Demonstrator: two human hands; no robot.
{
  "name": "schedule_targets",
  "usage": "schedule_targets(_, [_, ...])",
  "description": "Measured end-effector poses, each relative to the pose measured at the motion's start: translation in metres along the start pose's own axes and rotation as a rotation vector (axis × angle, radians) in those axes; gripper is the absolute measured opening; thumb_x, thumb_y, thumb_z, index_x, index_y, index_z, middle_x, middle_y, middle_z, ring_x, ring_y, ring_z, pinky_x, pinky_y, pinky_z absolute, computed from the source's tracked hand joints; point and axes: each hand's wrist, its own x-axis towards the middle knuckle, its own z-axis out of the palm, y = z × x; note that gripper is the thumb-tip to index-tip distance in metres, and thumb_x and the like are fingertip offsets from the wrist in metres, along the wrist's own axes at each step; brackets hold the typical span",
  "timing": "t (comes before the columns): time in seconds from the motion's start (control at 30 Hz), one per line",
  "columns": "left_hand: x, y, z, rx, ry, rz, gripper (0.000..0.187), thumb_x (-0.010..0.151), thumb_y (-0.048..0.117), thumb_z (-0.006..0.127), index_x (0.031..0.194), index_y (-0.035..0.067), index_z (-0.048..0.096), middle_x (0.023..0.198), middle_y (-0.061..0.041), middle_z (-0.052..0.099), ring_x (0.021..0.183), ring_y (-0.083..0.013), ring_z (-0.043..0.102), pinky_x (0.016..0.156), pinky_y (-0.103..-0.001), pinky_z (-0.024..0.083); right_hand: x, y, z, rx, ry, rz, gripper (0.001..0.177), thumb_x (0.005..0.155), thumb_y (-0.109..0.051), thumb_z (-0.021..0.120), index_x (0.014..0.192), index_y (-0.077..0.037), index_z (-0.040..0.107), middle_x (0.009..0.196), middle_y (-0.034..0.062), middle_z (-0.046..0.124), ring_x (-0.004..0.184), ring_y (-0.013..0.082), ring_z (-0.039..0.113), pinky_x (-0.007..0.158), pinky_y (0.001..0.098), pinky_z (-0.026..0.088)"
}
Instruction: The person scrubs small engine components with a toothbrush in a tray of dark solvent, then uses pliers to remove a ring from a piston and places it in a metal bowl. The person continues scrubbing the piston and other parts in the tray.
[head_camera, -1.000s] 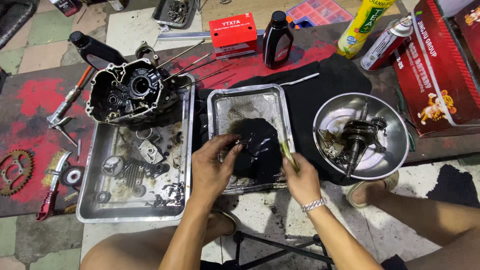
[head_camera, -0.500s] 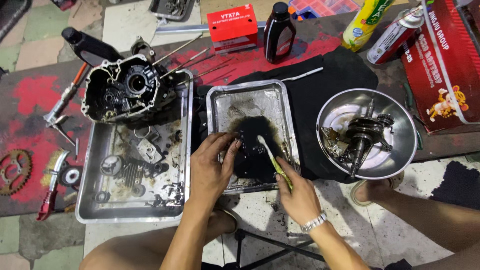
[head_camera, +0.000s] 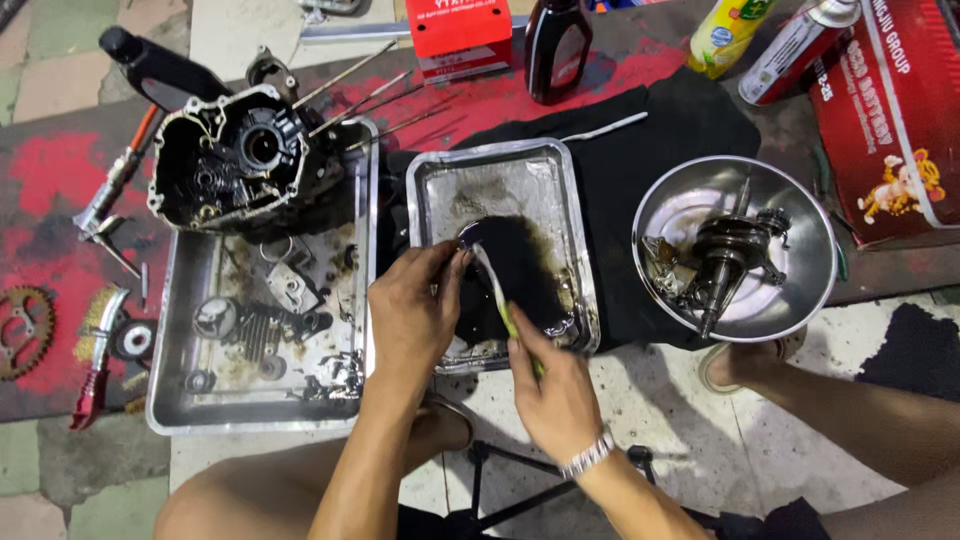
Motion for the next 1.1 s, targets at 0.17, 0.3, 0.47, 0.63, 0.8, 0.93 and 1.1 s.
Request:
schedule_targets(0.17, [0.002,0.002,0.0,-0.036,0.014,-0.006,0.013,0.092,0.012,0.076,0.1,0.002,0.075,0.09,-0.013,0.074,0.071,-0.0256,0.073,0.062,-0.033,0.056,0.005,-0.008,-0.001,-0.041,0.095,-0.234,0.039,0.105,-0.025,0.054,0.143,-0.017,0.056,0.068,0.0253,0.062,0.054,0.0359,0.059,0.056,0.0433,0.05])
schedule_targets(0.3, [-0.002,0.005,0.003,-0.045,0.002,-0.029,0.011,0.094,0.012,0.076,0.099,0.002,0.076,0.088,-0.012,0.075,0.071,-0.0245,0.074,0.062,-0.033,0.056,-0.004,-0.012,-0.005,-0.098,-0.022,0.033,0.049,0.096,-0.023,0.056,0.145,-0.024,0.056,0.061,0.0259,0.063,0.052,0.0403,0.063,0.057,0.0474,0.05])
schedule_targets(0.47, [0.002,-0.001,0.0,-0.013,0.002,0.017,0.013,0.092,0.011,0.076,0.102,0.002,0.075,0.091,-0.013,0.075,0.075,-0.0277,0.074,0.066,-0.035,0.057,-0.008,0.002,-0.007,-0.087,0.115,-0.254,0.048,0.095,-0.019,0.059,0.143,-0.018,0.059,0.071,0.0227,0.069,0.057,0.0377,0.067,0.055,0.0463,0.052])
schedule_targets(0.63, [-0.002,0.001,-0.003,0.015,-0.036,0.038,0.012,0.094,0.009,0.074,0.105,0.002,0.075,0.095,-0.013,0.075,0.082,-0.0298,0.074,0.071,-0.036,0.058,0.007,-0.004,-0.003,-0.25,0.039,-0.24,0.054,0.097,-0.019,0.056,0.15,-0.017,0.051,0.076,0.0174,0.071,0.049,0.0318,0.063,0.049,0.044,0.052])
schedule_targets(0.8, [0.0,0.001,-0.006,0.009,-0.071,0.083,0.014,0.093,0.009,0.075,0.105,0.002,0.075,0.098,-0.014,0.075,0.083,-0.0309,0.074,0.073,-0.037,0.058,0.002,-0.005,-0.008,-0.385,-0.046,-0.152,0.058,0.1,-0.022,0.051,0.157,-0.018,0.045,0.068,0.0165,0.067,0.039,0.0242,0.058,0.035,0.0392,0.047])
schedule_targets(0.93, [0.0,0.004,-0.005,-0.026,-0.092,0.074,0.013,0.095,0.008,0.073,0.107,0.001,0.074,0.1,-0.013,0.075,0.084,-0.0297,0.075,0.071,-0.035,0.058,0.021,0.002,-0.005,-0.433,0.115,-0.424,0.053,0.099,-0.02,0.052,0.151,-0.009,0.048,0.076,0.0195,0.068,0.039,0.0243,0.055,0.037,0.0382,0.045])
schedule_targets(1.1, [0.005,0.004,-0.007,-0.013,-0.077,0.059,0.015,0.094,0.007,0.073,0.107,0.001,0.074,0.1,-0.013,0.075,0.083,-0.0286,0.075,0.07,-0.034,0.059,-0.001,0.002,-0.01,-0.518,-0.055,-0.317,0.058,0.099,-0.02,0.05,0.156,-0.012,0.044,0.107,0.0341,0.065,0.035,0.0234,0.061,0.029,0.037,0.05])
